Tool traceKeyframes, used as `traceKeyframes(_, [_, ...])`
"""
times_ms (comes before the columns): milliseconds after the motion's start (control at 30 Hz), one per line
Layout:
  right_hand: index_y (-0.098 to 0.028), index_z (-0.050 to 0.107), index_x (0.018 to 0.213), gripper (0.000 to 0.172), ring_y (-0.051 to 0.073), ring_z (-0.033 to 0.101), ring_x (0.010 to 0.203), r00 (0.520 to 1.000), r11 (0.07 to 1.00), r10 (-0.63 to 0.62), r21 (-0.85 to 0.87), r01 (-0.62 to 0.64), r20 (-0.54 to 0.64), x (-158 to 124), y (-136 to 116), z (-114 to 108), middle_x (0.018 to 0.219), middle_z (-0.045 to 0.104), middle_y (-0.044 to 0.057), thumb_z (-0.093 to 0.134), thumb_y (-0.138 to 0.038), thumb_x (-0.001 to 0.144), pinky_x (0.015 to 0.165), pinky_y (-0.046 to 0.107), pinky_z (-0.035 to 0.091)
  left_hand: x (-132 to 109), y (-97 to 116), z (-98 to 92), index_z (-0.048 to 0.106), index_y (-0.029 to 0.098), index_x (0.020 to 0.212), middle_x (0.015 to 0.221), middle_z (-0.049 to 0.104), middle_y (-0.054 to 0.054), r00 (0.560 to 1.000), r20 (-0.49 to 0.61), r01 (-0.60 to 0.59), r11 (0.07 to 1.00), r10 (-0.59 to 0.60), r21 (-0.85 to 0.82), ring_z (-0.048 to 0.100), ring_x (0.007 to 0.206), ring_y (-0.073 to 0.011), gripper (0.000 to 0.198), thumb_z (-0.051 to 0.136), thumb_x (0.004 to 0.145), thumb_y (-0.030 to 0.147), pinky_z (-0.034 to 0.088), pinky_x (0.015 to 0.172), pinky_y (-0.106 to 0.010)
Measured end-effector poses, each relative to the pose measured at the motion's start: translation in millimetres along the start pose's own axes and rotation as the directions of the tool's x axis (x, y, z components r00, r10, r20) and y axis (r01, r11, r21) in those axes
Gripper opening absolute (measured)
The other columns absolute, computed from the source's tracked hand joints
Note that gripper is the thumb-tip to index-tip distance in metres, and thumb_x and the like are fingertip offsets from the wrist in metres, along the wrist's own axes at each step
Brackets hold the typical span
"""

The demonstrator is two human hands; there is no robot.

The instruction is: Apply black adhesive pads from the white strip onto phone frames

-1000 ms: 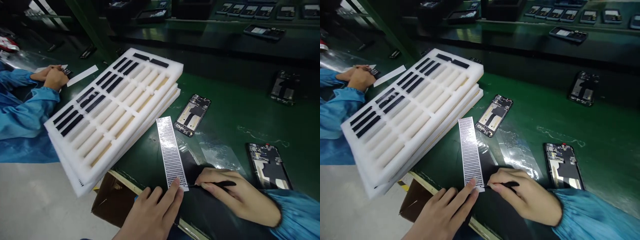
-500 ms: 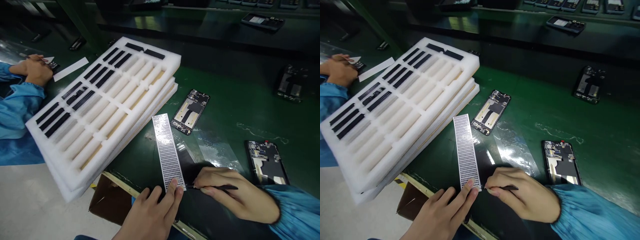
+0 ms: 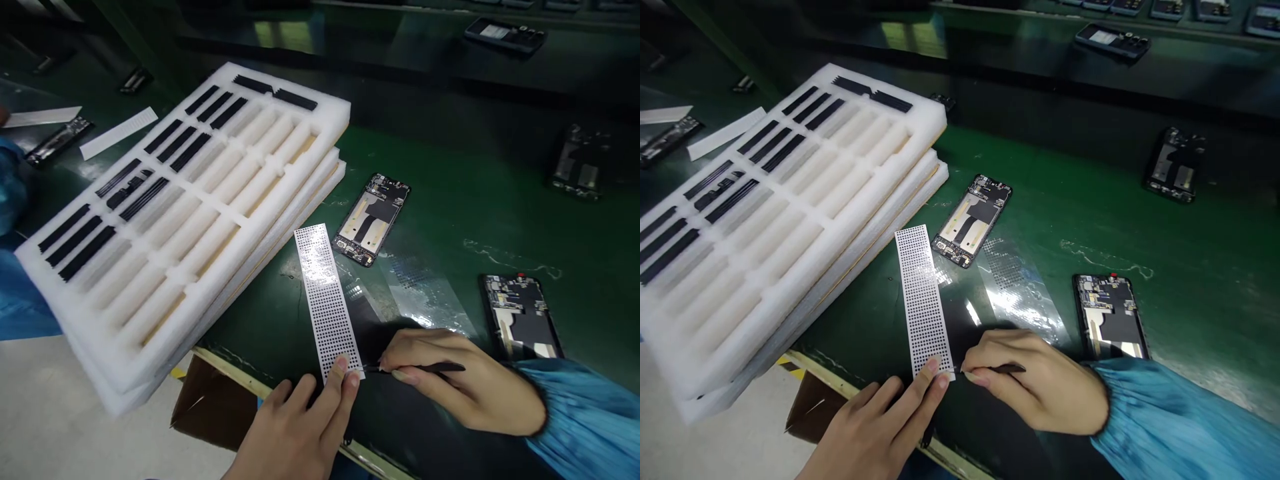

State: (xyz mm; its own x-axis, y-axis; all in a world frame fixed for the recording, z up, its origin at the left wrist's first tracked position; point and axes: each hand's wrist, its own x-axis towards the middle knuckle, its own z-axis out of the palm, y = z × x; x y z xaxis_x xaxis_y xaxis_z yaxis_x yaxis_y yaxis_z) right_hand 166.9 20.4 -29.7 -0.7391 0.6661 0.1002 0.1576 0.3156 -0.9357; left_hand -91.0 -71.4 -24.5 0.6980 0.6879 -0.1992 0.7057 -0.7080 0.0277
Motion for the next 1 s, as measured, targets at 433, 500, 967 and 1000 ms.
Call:
traceKeyframes(433, [-0.016,0.066,0.107,0.017,0.016,0.065,0.082,0.998,0.998,0.052,0.03,-0.053,0.033,2.5,-0.5,-2.8,0.092,0.072,0.007,0.051,-0.012,0.1,0.073,0.029,0.052,-0.1,-4.0,-1.8,0.041,0.013,0.15,0.151,0.052,-0.008,0.999,0.0,-0.038,0.999,0.038,-0.037,0.066,0.088,-0.021,0.063,0.032,0.089,-0.001,0.059,0.061,-0.032])
traceKeyframes(500, [-0.015,0.067,0.108,0.018,0.016,0.064,0.081,0.998,0.998,0.036,0.046,-0.038,0.049,3.4,-0.8,-5.1,0.091,0.071,0.007,0.051,-0.011,0.1,0.072,0.028,0.051,-0.2,-4.2,-3.9,0.04,0.014,0.151,0.15,0.053,-0.008,0.999,0.014,-0.034,0.999,0.035,-0.042,0.066,0.089,-0.0219,0.066,0.033,0.087,-0.002,0.06,0.063,-0.033])
traceKeyframes(967, [-0.013,0.063,0.128,0.03,0.02,0.073,0.09,0.913,0.912,-0.364,-0.27,0.31,-0.184,-26.6,-18.3,-22.3,0.096,0.079,0.011,0.046,-0.019,0.105,0.08,0.034,0.06,-7.7,-10.1,9.4,0.054,0.022,0.138,0.133,0.067,-0.007,0.928,-0.262,0.138,0.899,-0.264,-0.416,0.07,0.102,-0.0168,0.044,0.036,0.099,0.013,0.059,0.086,-0.025])
traceKeyframes(1000, [-0.017,0.067,0.124,0.029,0.02,0.074,0.092,0.903,0.942,-0.285,-0.267,0.203,-0.321,-35.4,-12.6,-37.8,0.1,0.079,0.009,0.046,-0.02,0.105,0.081,0.034,0.061,-6.5,-10.2,9.5,0.056,0.025,0.135,0.124,0.071,-0.006,0.873,-0.243,0.244,0.81,-0.423,-0.533,0.07,0.104,-0.0171,0.038,0.041,0.101,0.019,0.059,0.086,-0.023])
